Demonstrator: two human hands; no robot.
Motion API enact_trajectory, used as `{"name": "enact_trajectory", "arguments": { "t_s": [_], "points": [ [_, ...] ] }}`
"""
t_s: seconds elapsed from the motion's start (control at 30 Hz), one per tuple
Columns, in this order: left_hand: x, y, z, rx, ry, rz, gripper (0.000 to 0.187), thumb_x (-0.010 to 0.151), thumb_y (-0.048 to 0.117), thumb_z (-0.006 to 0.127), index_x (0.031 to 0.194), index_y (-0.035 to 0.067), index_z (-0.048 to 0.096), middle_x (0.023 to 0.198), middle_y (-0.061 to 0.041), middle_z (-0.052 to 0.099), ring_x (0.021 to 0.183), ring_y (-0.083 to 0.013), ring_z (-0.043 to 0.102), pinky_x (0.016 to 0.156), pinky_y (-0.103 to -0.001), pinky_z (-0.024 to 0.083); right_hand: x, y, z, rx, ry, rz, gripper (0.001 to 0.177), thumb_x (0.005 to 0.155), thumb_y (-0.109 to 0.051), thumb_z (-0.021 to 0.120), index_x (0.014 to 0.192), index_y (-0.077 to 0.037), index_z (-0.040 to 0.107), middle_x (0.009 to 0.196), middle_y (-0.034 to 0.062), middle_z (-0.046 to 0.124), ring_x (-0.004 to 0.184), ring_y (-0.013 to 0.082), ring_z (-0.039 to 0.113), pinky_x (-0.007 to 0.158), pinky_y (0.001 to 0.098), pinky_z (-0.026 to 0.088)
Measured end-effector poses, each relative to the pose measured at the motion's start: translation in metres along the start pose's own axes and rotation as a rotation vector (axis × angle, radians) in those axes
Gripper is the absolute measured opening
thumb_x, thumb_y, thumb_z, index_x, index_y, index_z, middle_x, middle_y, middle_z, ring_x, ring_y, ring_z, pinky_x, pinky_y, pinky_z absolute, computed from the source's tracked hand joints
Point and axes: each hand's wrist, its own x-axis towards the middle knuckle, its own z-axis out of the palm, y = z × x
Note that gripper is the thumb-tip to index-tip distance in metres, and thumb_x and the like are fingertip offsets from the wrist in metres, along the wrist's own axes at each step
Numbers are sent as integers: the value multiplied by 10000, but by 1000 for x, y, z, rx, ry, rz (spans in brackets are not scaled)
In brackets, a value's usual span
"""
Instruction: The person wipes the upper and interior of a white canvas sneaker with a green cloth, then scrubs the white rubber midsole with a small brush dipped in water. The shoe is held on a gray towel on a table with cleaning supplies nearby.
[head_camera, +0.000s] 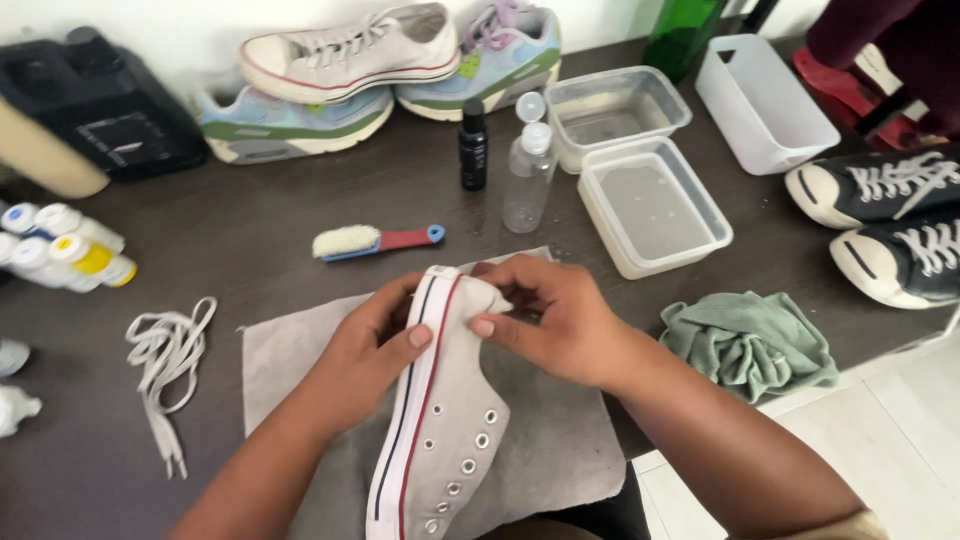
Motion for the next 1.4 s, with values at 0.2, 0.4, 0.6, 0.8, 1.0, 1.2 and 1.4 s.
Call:
{"name": "enact_trajectory", "arguments": {
  "t_s": [0.2, 0.4, 0.6, 0.8, 1.0, 1.2, 1.4],
  "points": [
    [24, -49, -14, 14, 13, -57, 656, 963, 413, 569, 1497, 33, 590, 1030, -227, 748, 866, -305, 721, 768, -455, 615, 5, -8, -35, -475, -93, -258, 417, 951, -279, 784, 1241, 14, 721, 933, 206, 787, 846, 409, 791, 744, 514, 655],
    [25, -49, -14, -79, 33, -89, 669, 935, 444, 606, 1454, 22, 601, 984, -209, 705, 829, -280, 683, 781, -458, 603, 3, 20, -55, -1064, -125, -181, 503, 898, -397, 823, 1266, -62, 751, 1107, 143, 785, 1078, 359, 742, 882, 455, 582],
    [29, -61, -21, -144, 43, -96, 590, 943, 428, 579, 1360, 18, 661, 874, -154, 696, 704, -233, 684, 685, -398, 618, -2, 29, -46, -1143, -221, -173, 637, 756, -476, 909, 1273, -134, 761, 1089, 87, 776, 1068, 318, 726, 867, 436, 564],
    [27, -53, -18, -194, 26, -2, 481, 981, 400, 553, 1229, 16, 700, 760, -139, 679, 616, -196, 663, 600, -338, 613, -6, 23, -33, -1210, -275, -264, 597, 830, -435, 829, 1349, -164, 711, 1145, 43, 742, 1032, 269, 719, 766, 392, 524],
    [22, -43, -11, -262, -32, 30, 465, 975, 380, 566, 1183, -5, 722, 706, -130, 673, 560, -166, 644, 535, -307, 604, -8, 41, -32, -1218, -292, -243, 548, 783, -398, 863, 1262, -160, 746, 1026, 28, 707, 882, 274, 699, 680, 398, 516],
    [25, -30, -11, -198, -48, 43, 371, 986, 336, 568, 1094, 15, 719, 698, -101, 607, 603, -152, 581, 534, -306, 555, -8, 41, -46, -1370, -92, -382, 543, 820, -446, 743, 1263, -133, 746, 803, 37, 723, 725, 251, 754, 804, 389, 618],
    [23, -28, -8, -300, -88, -60, 392, 997, 369, 537, 1016, 23, 720, 604, -148, 629, 468, -189, 601, 514, -300, 553, -4, -9, -102, -949, 39, -407, 474, 909, -408, 730, 1222, -56, 785, 762, 72, 702, 700, 286, 723, 672, 389, 558]
  ]
}}
